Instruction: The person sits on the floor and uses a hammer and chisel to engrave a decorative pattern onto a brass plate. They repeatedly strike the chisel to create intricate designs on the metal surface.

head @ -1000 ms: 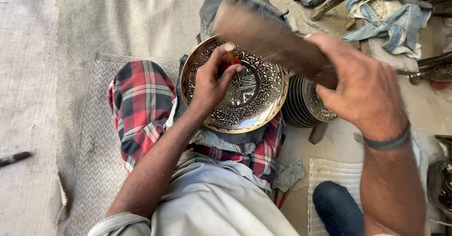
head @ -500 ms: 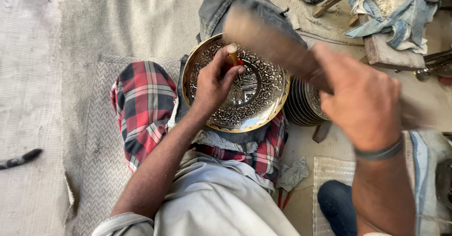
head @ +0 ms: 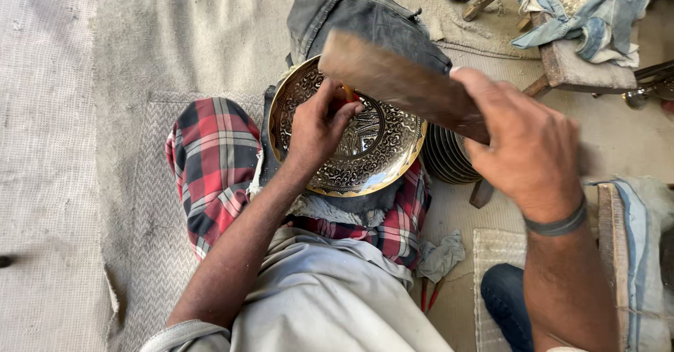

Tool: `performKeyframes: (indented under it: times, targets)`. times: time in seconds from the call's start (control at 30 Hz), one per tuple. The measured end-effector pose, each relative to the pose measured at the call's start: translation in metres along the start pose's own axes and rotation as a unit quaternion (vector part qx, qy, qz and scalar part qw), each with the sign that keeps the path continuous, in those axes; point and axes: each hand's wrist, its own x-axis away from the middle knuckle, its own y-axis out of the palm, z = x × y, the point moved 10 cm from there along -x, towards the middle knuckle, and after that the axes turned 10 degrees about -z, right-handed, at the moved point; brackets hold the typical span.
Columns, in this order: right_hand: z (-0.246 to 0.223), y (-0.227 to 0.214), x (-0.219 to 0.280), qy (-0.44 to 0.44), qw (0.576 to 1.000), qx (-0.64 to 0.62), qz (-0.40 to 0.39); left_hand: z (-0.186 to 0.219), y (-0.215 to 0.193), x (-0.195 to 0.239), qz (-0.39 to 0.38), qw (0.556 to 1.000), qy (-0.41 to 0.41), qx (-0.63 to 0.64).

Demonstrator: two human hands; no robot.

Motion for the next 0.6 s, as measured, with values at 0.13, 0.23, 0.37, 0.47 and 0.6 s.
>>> performKeyframes:
  times: [0.13, 0.23, 0.37, 0.47, 0.6]
  targets:
    - [-0.003, 0.005, 0.011, 0.053, 0.974, 0.217, -0.038, 0.009, -0.005, 0.003, 0.01, 0.999, 0.035, 0.006]
    - [-0.007, -0.009, 0.02, -0.043, 0.993, -0.067, 0.093, 0.012, 0.004, -0.002, -0.028, 0.999, 0.034, 0.006]
    - [0.042, 0.062, 0.053, 0.123, 0.992, 0.017, -0.017, 0.018, -0.005, -0.004, -0.026, 1.0, 0.011, -0.005]
    - [0.103, 0.135, 0.081, 0.163, 0.967, -0.188, 0.057, 0.035, -0.051, 0.001, 0.038, 0.994, 0.08, 0.066]
    - [0.15, 0.297, 0.181, 0.345, 0.857, -0.375, 0.078, 0.008, -0.117, -0.008, 0.034, 0.998, 0.013, 0.056]
